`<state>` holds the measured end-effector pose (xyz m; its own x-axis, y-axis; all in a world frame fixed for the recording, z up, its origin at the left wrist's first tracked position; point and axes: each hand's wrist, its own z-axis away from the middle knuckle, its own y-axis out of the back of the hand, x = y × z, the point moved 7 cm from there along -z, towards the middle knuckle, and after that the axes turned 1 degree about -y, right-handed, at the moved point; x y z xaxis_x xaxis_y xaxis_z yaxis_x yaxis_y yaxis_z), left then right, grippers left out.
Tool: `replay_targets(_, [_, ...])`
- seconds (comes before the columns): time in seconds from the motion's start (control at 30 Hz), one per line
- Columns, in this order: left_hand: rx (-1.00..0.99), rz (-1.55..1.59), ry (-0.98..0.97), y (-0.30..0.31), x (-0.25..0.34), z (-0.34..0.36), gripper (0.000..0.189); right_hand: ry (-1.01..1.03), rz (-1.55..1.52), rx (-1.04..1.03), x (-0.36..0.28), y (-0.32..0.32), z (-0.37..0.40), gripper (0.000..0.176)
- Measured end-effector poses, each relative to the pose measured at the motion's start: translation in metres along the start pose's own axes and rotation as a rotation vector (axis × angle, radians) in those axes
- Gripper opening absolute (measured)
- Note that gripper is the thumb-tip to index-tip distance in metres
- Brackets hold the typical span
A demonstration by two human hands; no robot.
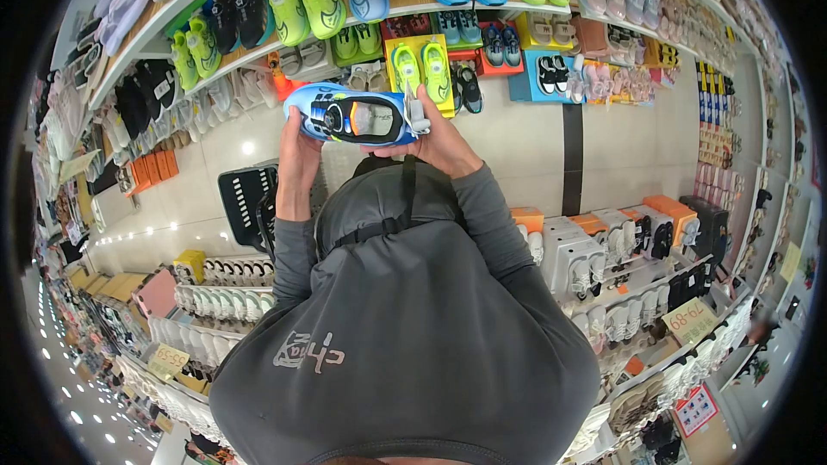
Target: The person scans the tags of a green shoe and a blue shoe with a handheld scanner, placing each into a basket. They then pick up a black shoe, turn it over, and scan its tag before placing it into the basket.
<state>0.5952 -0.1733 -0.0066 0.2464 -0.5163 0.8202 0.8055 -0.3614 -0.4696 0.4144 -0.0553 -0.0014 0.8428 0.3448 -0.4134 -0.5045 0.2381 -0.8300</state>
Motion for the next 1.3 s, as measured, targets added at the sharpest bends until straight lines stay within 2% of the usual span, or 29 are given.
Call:
replay_targets(0.13, [0.000,0.002,0.036,0.007,-0.001,-0.006,0.050,-0.074,0.037,-0.056,0.003,-0.005,-0.001,0.090])
replay_targets(0.23, [0.019,0.000,0.063,0.008,0.002,-0.011,0.050,-0.121,-0.029,-0.183,0.010,-0.009,-0.005,0.091])
replay_targets(0.33, [0.053,0.013,0.068,0.005,0.007,-0.017,0.051,-0.118,-0.087,-0.197,0.013,-0.008,-0.009,0.090])
replay_targets(0.67, [0.038,0.041,0.073,0.001,0.004,-0.025,0.050,-0.107,-0.202,-0.198,0.021,-0.007,-0.013,0.085])
replay_targets(0.77, [-0.042,0.044,0.095,0.013,-0.006,-0.030,0.049,-0.100,-0.214,-0.209,0.019,-0.011,-0.014,0.084])
replay_targets(0.97, [0.000,0.029,0.078,0.010,0.003,-0.031,0.050,-0.108,-0.235,-0.211,0.016,-0.013,-0.015,0.082])
replay_targets(1.17, [-0.010,0.050,0.073,0.004,0.006,-0.035,0.045,-0.153,-0.199,-0.092,0.026,0.001,-0.022,0.078])
replay_targets(1.2, [0.002,0.057,0.074,0.003,0.007,-0.036,0.043,-0.156,-0.259,-0.099,0.026,0.000,-0.021,0.066])
replay_targets(1.3, [-0.013,0.005,0.101,-0.001,0.008,-0.035,0.045,-0.161,-0.251,0.081,0.036,0.015,-0.026,0.049])
